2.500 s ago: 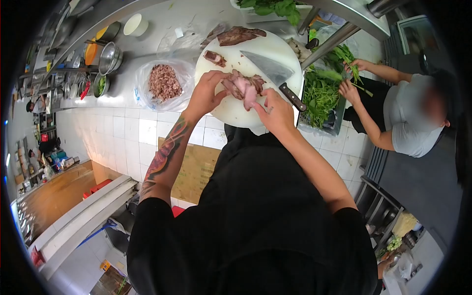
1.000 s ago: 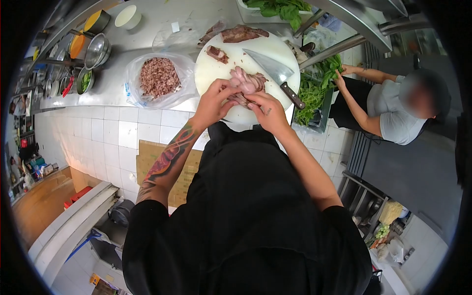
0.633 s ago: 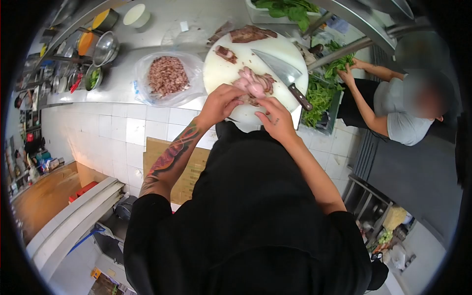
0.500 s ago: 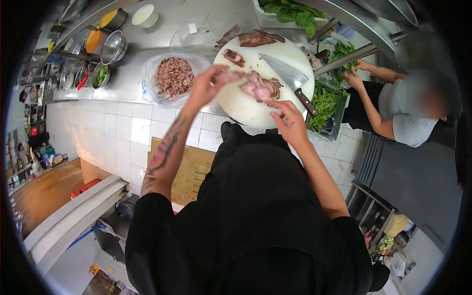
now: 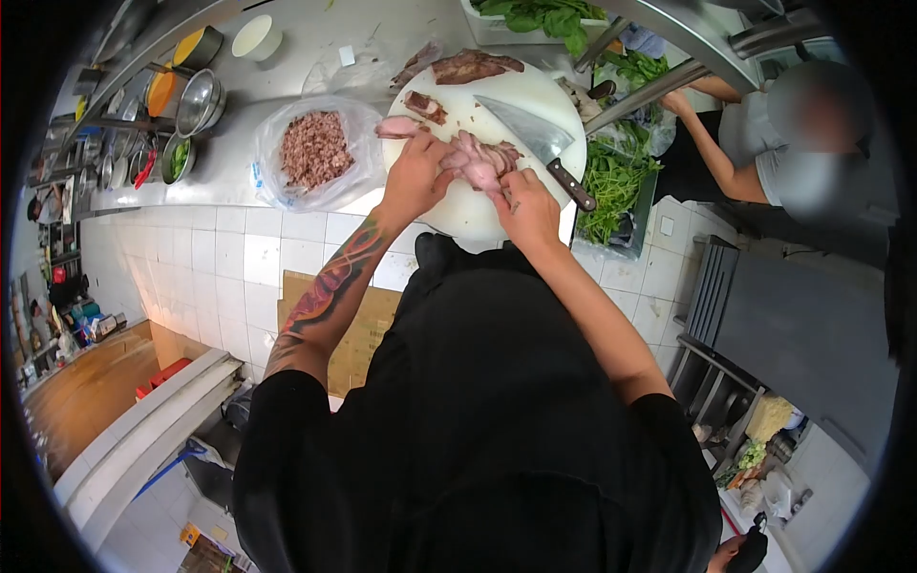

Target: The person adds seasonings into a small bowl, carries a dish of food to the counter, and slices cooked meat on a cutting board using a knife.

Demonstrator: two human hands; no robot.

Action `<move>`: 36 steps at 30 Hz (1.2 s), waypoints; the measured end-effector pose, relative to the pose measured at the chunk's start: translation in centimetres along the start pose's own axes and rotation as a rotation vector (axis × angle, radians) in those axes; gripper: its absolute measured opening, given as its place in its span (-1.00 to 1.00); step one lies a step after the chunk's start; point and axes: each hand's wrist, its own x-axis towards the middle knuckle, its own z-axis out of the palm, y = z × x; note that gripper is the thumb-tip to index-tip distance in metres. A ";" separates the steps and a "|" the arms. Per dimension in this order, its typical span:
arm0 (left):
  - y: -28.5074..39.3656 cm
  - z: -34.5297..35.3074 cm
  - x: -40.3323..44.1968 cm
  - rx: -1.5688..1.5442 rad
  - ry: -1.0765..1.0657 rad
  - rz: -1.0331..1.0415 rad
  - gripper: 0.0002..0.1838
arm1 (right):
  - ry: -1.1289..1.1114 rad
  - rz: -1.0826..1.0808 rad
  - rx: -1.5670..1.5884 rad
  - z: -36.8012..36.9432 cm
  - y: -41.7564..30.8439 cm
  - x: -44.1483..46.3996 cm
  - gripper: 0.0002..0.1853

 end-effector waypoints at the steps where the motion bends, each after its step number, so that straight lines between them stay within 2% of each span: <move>1: 0.0 0.1 0.1 -0.025 -0.007 0.021 -0.68 | 0.024 -0.013 0.015 0.2 0.0 0.1 -0.80; 2: -0.2 0.1 0.1 -0.024 -0.004 0.019 -0.68 | 0.022 -0.016 0.014 0.1 0.1 0.0 -0.80; 4: -0.9 -0.2 -0.3 -0.285 -0.243 -0.228 -0.69 | -0.087 0.057 0.182 -0.2 0.0 -0.6 -0.82; 8: -2.1 -0.2 -1.0 -0.424 -0.215 -0.172 -0.63 | -0.036 0.023 0.252 0.5 -0.4 -0.4 -0.84; 10: -1.6 -1.1 -0.9 -0.540 -0.332 -0.239 -0.54 | 0.021 -0.060 0.198 1.4 -0.4 0.2 -0.85; 14: -1.5 -1.3 -1.4 -0.654 -0.341 -0.150 -0.45 | -0.013 -0.011 0.168 1.9 -1.2 0.7 -0.84; 17: -0.2 -1.5 -1.1 -0.602 -0.291 -0.105 -0.47 | 0.001 0.022 0.202 2.5 -0.9 0.5 -0.83; 19: 1.0 -1.9 -0.7 -0.283 -0.278 0.029 -0.52 | 0.001 0.114 0.298 2.8 -0.5 -0.2 -0.83; 23: 0.1 -0.6 -0.7 -0.302 -0.240 0.049 -0.57 | -0.002 0.112 0.295 1.7 -1.1 -0.3 -0.85; 26: -1.3 -1.1 1.2 -0.342 -0.233 0.094 -0.57 | 0.042 0.035 0.232 0.7 -1.1 -0.1 -0.88; 28: -2.2 -1.5 3.0 -0.204 -0.213 0.183 -0.52 | 0.084 0.038 0.239 -0.9 -1.1 -0.2 -0.88; 30: -2.0 -2.0 4.4 -0.176 -0.265 0.158 -0.48 | 0.083 0.060 0.236 -2.2 -0.1 -0.5 -0.84; 32: -2.8 -1.5 4.9 -0.100 -0.292 0.219 -0.46 | 0.139 0.122 0.156 -3.9 0.6 -1.0 -0.83; 36: -3.2 -1.3 4.6 -0.061 -0.234 0.301 -0.42 | 0.157 0.194 0.088 -5.4 2.4 -1.6 -0.81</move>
